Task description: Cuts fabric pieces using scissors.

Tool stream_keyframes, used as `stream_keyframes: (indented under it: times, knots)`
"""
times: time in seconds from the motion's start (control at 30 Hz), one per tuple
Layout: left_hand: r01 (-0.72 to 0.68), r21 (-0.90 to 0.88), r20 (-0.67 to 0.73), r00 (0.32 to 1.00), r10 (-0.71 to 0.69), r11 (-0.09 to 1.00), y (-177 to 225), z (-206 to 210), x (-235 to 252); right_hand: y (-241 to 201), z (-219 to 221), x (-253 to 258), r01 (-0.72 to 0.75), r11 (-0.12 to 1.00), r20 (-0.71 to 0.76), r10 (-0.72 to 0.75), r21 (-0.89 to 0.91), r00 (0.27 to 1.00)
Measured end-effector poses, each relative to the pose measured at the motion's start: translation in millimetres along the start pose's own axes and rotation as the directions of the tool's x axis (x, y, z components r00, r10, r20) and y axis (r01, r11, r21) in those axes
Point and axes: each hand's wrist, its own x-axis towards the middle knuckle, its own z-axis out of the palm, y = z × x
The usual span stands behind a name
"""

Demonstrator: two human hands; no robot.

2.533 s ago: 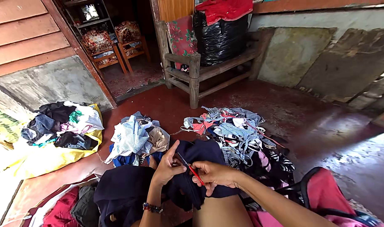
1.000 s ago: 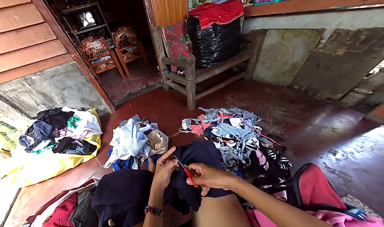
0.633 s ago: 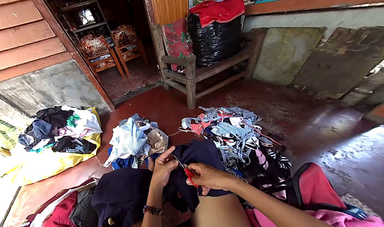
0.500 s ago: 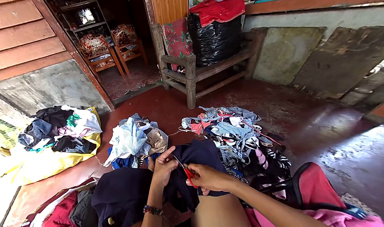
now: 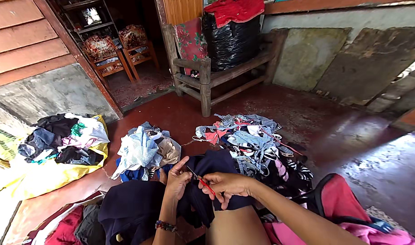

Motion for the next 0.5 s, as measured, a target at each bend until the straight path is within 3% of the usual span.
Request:
stream_keyframes:
  times: [0.2,0.5]
  knots:
    - [-0.017,0.027,0.022,1.0,0.017,0.999,1.8,-6.7,1.1,0.6,-3.7,1.2,0.041,0.997,-0.002,-0.041,-0.071,0.999]
    - [-0.016,0.085,0.119,0.993,0.006,0.996,8.0,-3.6,-1.5,0.8,-3.3,2.5,0.02,1.0,0.018,-0.02,-0.01,1.0]
